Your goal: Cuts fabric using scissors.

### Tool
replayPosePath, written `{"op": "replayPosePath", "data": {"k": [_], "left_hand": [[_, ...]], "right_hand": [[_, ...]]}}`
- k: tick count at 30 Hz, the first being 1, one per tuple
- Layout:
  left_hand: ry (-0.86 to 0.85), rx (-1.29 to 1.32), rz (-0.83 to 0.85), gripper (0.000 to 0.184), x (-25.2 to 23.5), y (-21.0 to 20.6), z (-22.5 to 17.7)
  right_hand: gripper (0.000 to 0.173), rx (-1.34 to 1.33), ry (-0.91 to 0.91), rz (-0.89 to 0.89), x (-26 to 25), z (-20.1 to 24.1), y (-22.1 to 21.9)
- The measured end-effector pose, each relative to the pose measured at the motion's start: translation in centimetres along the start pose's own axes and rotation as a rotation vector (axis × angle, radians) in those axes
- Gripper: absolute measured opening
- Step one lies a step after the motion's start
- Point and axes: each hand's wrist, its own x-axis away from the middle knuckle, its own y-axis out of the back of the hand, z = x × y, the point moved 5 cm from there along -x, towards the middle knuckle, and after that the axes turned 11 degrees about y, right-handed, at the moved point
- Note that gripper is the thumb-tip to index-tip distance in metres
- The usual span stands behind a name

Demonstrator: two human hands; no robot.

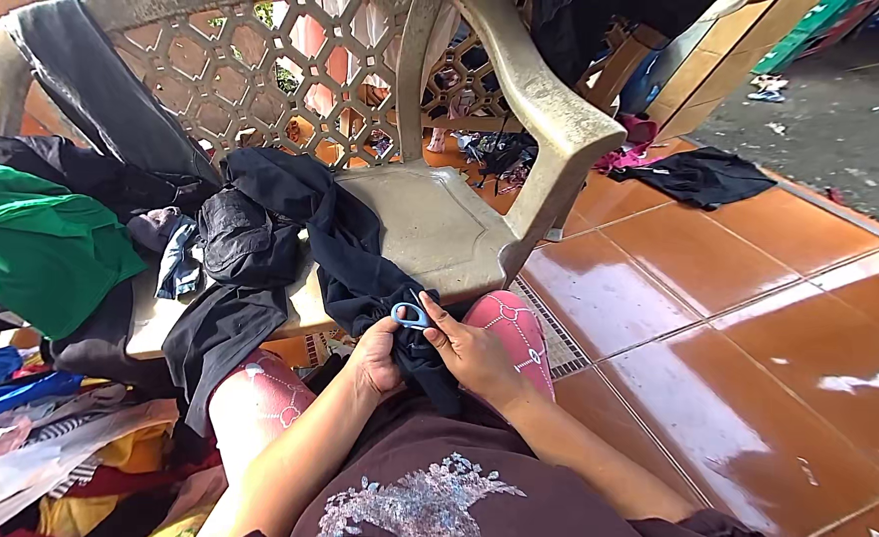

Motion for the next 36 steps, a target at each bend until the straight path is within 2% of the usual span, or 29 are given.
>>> {"op": "replayPosePath", "data": {"k": [4,11,15,18,21,25,31,34,36], "left_hand": [[-0.239,-0.026,-0.124,0.037,0.5,-0.4,-1.0],[-0.333,0.090,-0.149,0.032,0.8,-0.6,-0.5],[-0.353,0.092,-0.196,0.031,1.5,0.3,-0.6],[-0.298,0.051,-0.208,0.037,1.1,0.9,-0.8],[-0.148,0.011,-0.147,0.044,0.7,1.1,-1.0],[-0.042,-0.008,-0.192,0.022,0.6,1.1,0.2],[-0.102,-0.040,-0.317,0.018,0.3,1.4,-0.4],[-0.146,-0.069,-0.234,0.018,0.4,1.5,-0.4],[-0.253,-0.032,-0.105,0.021,0.6,1.3,-0.9]], "right_hand": [[0.055,-0.114,-0.109,0.040,0.2,-0.7,-0.7],[0.051,-0.231,-0.159,-0.033,0.6,-1.4,-1.9],[0.050,-0.382,-0.368,-0.076,0.7,-4.7,-0.3],[0.050,-0.380,-0.352,-0.098,0.5,-4.5,0.5],[0.053,-0.387,-0.274,-0.081,0.2,-4.2,0.8],[0.053,-0.366,-0.239,-0.055,0.6,-3.3,0.6],[0.052,-0.310,-0.178,-0.089,1.1,-2.8,1.3],[0.051,-0.240,-0.152,-0.082,1.7,-2.5,1.3],[0.052,-0.246,-0.187,-0.031,2.1,-2.6,1.2]]}}
